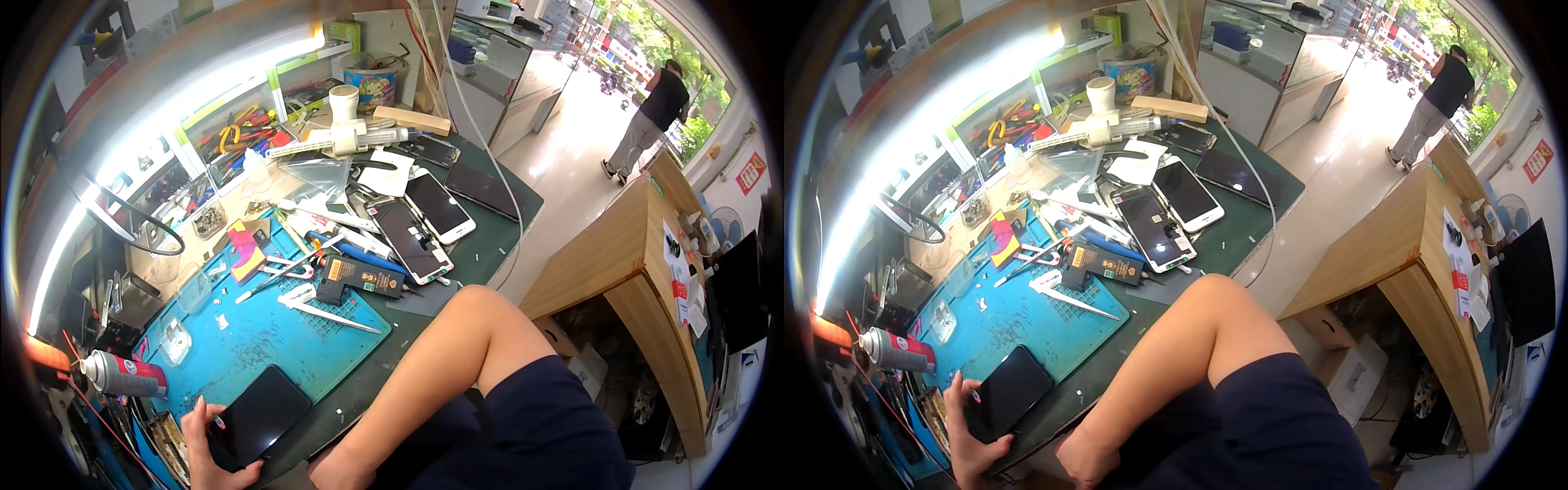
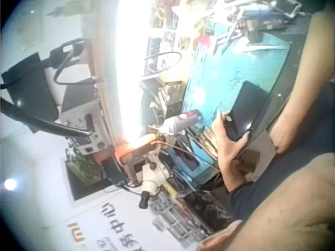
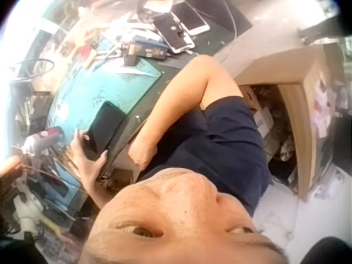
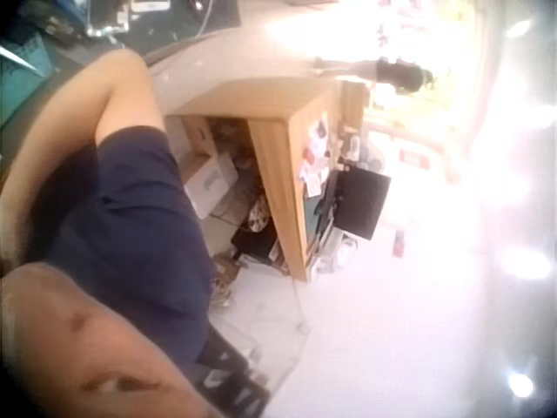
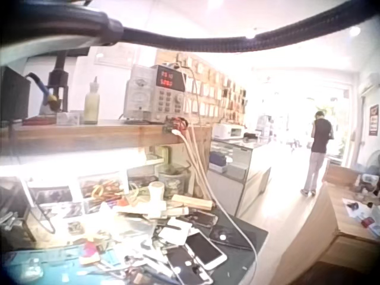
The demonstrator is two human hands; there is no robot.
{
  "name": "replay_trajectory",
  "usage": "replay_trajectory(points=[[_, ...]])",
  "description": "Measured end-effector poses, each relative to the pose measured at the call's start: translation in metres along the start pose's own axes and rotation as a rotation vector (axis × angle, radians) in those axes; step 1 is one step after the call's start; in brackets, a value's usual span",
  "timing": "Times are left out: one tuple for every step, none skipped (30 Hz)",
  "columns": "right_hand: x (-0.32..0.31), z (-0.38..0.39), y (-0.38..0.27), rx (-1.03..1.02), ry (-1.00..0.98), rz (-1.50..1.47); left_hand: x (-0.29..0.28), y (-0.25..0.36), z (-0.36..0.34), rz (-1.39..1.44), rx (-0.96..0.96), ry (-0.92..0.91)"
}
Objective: The person uses tweezers to carefully manipulate and connect internal ribbon cables and components within a disassembled smartphone. They repeatedly lift the screen assembly to access the motherboard and battery area, ensuring connections are secure before closing the device.
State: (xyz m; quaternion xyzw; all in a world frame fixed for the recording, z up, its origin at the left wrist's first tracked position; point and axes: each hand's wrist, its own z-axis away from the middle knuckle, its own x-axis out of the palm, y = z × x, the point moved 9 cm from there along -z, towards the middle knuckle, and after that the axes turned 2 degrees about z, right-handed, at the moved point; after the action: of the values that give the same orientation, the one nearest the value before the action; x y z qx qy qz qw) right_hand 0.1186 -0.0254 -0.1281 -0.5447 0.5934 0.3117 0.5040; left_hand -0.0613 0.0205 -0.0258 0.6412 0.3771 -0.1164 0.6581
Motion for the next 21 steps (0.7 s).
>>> replay_trajectory(points=[[-0.001, 0.002, -0.001, 0.003, -0.008, -0.002, 0.0, 0.001, 0.0, -0.016, 0.003, -0.006], [-0.005, 0.004, -0.002, 0.011, 0.007, -0.01, 0.001, 0.001, 0.001, -0.032, 0.007, -0.013], [-0.013, 0.005, -0.003, 0.017, 0.022, -0.017, 0.001, 0.001, 0.001, -0.05, 0.009, -0.018], [-0.019, 0.007, -0.004, 0.023, 0.037, -0.025, 0.001, 0.001, 0.001, -0.026, 0.011, -0.018], [-0.021, 0.009, -0.004, 0.041, 0.035, -0.041, 0.003, 0.0, -0.001, -0.002, 0.013, -0.017], [-0.022, 0.008, -0.004, 0.04, 0.039, -0.055, 0.002, 0.0, 0.002, 0.01, 0.003, -0.008], [-0.023, 0.007, -0.004, 0.041, 0.042, -0.071, 0.001, 0.001, 0.003, -0.013, 0.009, -0.011], [-0.023, 0.008, -0.005, 0.039, 0.057, -0.053, 0.001, 0.002, 0.001, -0.03, 0.018, -0.017], [-0.024, 0.01, -0.005, 0.037, 0.071, -0.037, 0.002, 0.003, 0.0, -0.047, 0.026, -0.023], [-0.024, 0.012, -0.007, 0.035, 0.086, -0.02, 0.003, 0.005, -0.002, -0.037, 0.039, -0.023], [-0.022, 0.008, -0.008, 0.034, -0.023, -0.001, 0.001, 0.007, 0.002, -0.06, 0.035, -0.03], [-0.024, 0.006, -0.01, 0.037, -0.135, 0.024, 0.0, 0.009, 0.003, -0.079, 0.038, -0.036], [-0.018, 0.009, -0.009, 0.066, -0.26, 0.052, 0.001, 0.013, -0.003, -0.081, 0.061, -0.052], [-0.018, 0.009, -0.008, 0.092, -0.219, 0.04, 0.004, 0.023, -0.009, -0.067, 0.064, -0.047], [-0.011, 0.009, -0.006, 0.117, -0.182, 0.027, 0.004, 0.025, -0.011, -0.071, 0.084, -0.046], [-0.013, 0.007, -0.007, 0.132, -0.139, 0.012, 0.003, 0.026, -0.01, -0.081, 0.094, -0.043], [-0.017, 0.01, -0.008, 0.18, -0.069, 0.001, 0.003, 0.025, -0.009, -0.091, 0.103, -0.04], [-0.027, 0.014, -0.009, 0.207, 0.009, -0.02, 0.0, 0.022, -0.004, -0.072, 0.1, -0.029], [-0.036, 0.018, -0.009, 0.234, 0.089, -0.047, 0.0, 0.022, -0.005, -0.071, 0.083, -0.037], [-0.033, 0.021, -0.006, 0.29, 0.102, -0.045, 0.002, 0.025, -0.01, -0.084, 0.103, -0.046], [-0.026, 0.02, -0.005, 0.328, 0.119, -0.044, 0.001, 0.029, -0.011, -0.108, 0.11, -0.049]])
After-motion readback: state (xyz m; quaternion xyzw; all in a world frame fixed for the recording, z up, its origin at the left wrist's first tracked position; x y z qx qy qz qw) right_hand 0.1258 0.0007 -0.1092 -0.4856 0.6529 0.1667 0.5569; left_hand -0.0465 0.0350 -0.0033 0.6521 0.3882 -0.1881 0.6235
